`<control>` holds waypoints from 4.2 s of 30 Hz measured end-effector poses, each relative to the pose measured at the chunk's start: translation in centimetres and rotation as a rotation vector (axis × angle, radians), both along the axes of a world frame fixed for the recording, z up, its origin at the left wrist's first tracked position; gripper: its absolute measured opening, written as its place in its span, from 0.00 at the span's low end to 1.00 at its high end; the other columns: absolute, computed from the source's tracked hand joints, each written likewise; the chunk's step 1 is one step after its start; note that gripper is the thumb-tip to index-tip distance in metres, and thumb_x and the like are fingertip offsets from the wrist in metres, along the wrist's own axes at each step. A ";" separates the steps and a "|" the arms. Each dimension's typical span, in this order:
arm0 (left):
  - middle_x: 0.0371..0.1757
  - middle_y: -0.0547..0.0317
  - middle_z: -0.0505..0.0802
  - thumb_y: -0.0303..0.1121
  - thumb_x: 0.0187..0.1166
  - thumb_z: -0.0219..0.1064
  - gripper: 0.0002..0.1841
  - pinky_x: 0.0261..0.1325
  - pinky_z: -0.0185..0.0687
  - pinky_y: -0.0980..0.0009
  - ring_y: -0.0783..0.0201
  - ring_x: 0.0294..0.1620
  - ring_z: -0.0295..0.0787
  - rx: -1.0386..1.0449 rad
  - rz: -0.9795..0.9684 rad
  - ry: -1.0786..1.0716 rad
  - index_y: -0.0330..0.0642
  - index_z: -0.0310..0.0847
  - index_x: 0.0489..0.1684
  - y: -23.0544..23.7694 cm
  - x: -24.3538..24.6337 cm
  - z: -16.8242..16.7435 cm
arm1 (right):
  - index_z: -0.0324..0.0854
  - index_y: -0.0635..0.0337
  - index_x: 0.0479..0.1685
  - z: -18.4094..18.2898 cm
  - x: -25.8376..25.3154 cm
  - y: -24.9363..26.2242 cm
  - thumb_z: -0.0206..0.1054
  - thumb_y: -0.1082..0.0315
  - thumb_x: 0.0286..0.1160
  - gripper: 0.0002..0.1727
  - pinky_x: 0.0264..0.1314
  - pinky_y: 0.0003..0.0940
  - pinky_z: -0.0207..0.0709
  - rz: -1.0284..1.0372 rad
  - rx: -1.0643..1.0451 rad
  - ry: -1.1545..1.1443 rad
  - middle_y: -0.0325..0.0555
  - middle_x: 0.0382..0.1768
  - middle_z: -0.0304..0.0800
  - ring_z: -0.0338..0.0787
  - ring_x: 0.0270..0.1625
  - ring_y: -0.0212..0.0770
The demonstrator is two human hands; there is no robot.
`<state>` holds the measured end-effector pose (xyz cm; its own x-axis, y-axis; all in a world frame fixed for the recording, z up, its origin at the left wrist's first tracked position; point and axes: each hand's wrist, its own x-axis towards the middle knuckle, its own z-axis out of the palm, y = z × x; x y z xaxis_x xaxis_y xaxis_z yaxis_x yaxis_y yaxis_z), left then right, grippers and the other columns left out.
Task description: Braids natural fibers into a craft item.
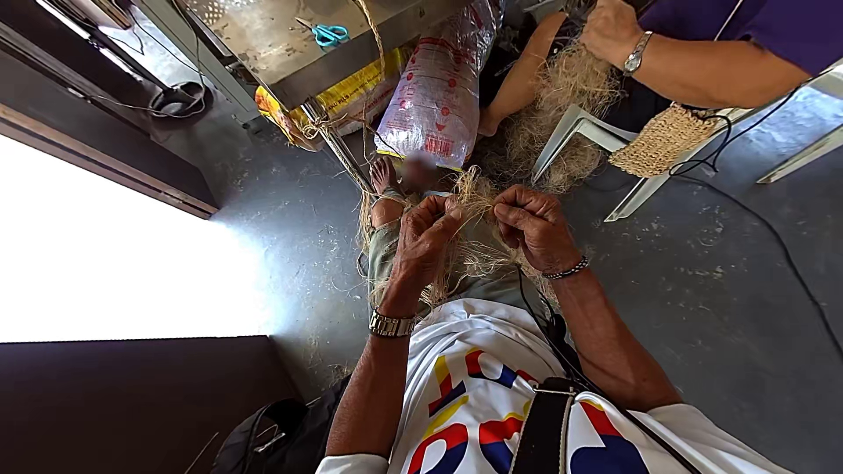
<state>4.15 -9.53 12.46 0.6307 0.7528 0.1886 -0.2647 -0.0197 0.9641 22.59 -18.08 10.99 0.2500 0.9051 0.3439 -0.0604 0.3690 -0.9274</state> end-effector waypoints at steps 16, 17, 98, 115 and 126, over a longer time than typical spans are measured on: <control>0.27 0.63 0.84 0.28 0.77 0.67 0.02 0.30 0.80 0.78 0.73 0.25 0.81 -0.030 -0.084 0.025 0.46 0.80 0.37 -0.8 0.7 -0.9 | 0.87 0.59 0.40 -0.2 -2.3 0.3 0.63 0.77 0.75 0.07 0.16 0.17 0.65 -0.050 -0.038 0.148 0.39 0.31 0.87 0.71 0.17 0.24; 0.29 0.62 0.86 0.28 0.80 0.65 0.01 0.34 0.85 0.75 0.71 0.28 0.85 -0.062 -0.114 0.016 0.45 0.79 0.39 -0.8 0.6 -1.0 | 0.87 0.58 0.41 -0.3 -2.3 0.4 0.63 0.77 0.75 0.07 0.17 0.18 0.66 -0.071 -0.045 0.138 0.39 0.30 0.87 0.71 0.17 0.24; 0.39 0.63 0.93 0.39 0.79 0.71 0.13 0.45 0.86 0.69 0.71 0.37 0.88 -0.062 0.300 0.199 0.40 0.87 0.52 -3.3 1.3 -2.3 | 0.86 0.59 0.35 -0.8 -2.3 0.9 0.53 0.66 0.92 0.18 0.12 0.18 0.57 -0.112 -0.352 0.091 0.30 0.11 0.67 0.60 0.10 0.23; 0.42 0.64 0.94 0.25 0.81 0.65 0.10 0.42 0.86 0.76 0.73 0.36 0.88 0.137 0.252 -0.021 0.44 0.87 0.55 -0.3 0.2 0.7 | 0.88 0.60 0.45 -0.8 -1.8 0.6 0.60 0.64 0.86 0.12 0.24 0.20 0.74 0.092 -0.233 -0.033 0.33 0.20 0.81 0.76 0.19 0.25; 0.51 0.58 0.94 0.24 0.80 0.66 0.17 0.35 0.84 0.72 0.69 0.34 0.87 0.418 0.155 0.333 0.45 0.84 0.66 -0.2 -1.1 2.1 | 0.77 0.64 0.75 0.8 1.9 -0.6 0.67 0.49 0.80 0.32 0.57 0.36 0.88 -0.114 -0.046 -0.327 0.47 0.55 0.92 0.92 0.54 0.38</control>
<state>3.04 -9.73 14.57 0.5948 0.7456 0.3004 0.0898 -0.4330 0.8969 24.50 -18.67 11.78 0.2335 0.8942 0.3820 0.2820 0.3137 -0.9067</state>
